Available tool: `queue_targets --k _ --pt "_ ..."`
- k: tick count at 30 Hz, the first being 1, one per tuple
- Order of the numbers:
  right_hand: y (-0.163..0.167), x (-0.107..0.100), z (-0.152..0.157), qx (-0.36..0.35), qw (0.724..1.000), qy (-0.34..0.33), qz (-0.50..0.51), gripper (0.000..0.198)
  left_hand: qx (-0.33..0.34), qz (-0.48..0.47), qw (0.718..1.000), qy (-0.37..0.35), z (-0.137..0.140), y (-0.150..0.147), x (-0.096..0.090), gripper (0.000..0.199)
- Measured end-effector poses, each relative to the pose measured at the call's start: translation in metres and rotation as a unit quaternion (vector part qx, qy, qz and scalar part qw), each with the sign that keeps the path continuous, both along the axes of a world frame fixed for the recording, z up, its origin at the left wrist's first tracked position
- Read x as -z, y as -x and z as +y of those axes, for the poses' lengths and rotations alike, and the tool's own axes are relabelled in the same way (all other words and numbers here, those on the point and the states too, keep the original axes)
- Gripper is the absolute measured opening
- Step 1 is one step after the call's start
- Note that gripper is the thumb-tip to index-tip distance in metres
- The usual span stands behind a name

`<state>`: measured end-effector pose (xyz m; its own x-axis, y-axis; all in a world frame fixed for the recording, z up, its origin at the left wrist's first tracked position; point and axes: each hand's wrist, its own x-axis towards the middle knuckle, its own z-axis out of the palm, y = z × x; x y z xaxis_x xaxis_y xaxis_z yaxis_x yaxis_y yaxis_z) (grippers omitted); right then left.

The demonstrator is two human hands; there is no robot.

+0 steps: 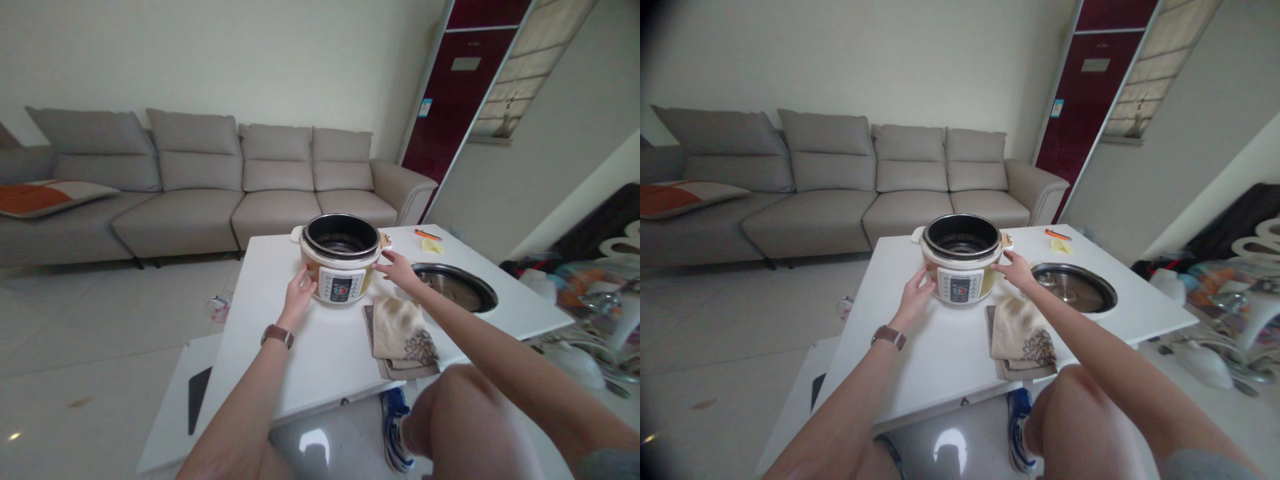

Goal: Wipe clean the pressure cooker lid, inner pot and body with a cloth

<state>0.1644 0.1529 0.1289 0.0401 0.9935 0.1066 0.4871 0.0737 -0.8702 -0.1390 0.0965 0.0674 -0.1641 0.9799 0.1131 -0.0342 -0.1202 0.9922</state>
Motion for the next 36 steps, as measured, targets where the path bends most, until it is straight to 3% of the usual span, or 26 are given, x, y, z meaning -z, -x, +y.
queue_targets --k 3,5,8,10,14,21,26,36 --pt "-0.014 -0.010 0.019 0.031 0.993 -0.036 -0.104 0.074 0.036 -0.009 0.999 0.015 0.016 -0.009 0.009 0.071" --pt "-0.021 -0.024 0.028 0.038 0.988 -0.019 -0.149 0.054 0.035 -0.004 0.999 0.011 0.023 -0.011 0.012 0.071" --pt "-0.022 -0.050 0.036 0.050 0.988 0.035 -0.143 0.023 0.002 0.022 1.000 -0.009 0.022 -0.008 0.013 0.060" --pt "-0.016 -0.066 0.042 0.057 0.990 0.048 -0.117 0.012 -0.025 0.055 0.998 -0.009 0.016 -0.005 0.011 0.050" --pt "0.004 -0.085 0.055 0.044 0.993 0.081 -0.072 0.022 -0.068 0.117 0.991 -0.006 0.003 0.000 0.003 0.035" --pt "0.023 -0.092 0.074 0.086 0.987 0.114 -0.071 0.031 -0.069 0.185 0.978 -0.060 -0.015 0.004 -0.009 0.028" --pt "0.031 -0.091 0.086 0.108 0.984 0.129 -0.064 0.026 -0.066 0.202 0.974 -0.073 -0.023 0.014 -0.010 0.026" --pt "0.037 -0.097 0.093 0.180 0.976 0.091 -0.085 0.013 -0.017 0.346 0.930 -0.124 -0.043 0.025 -0.011 0.030"
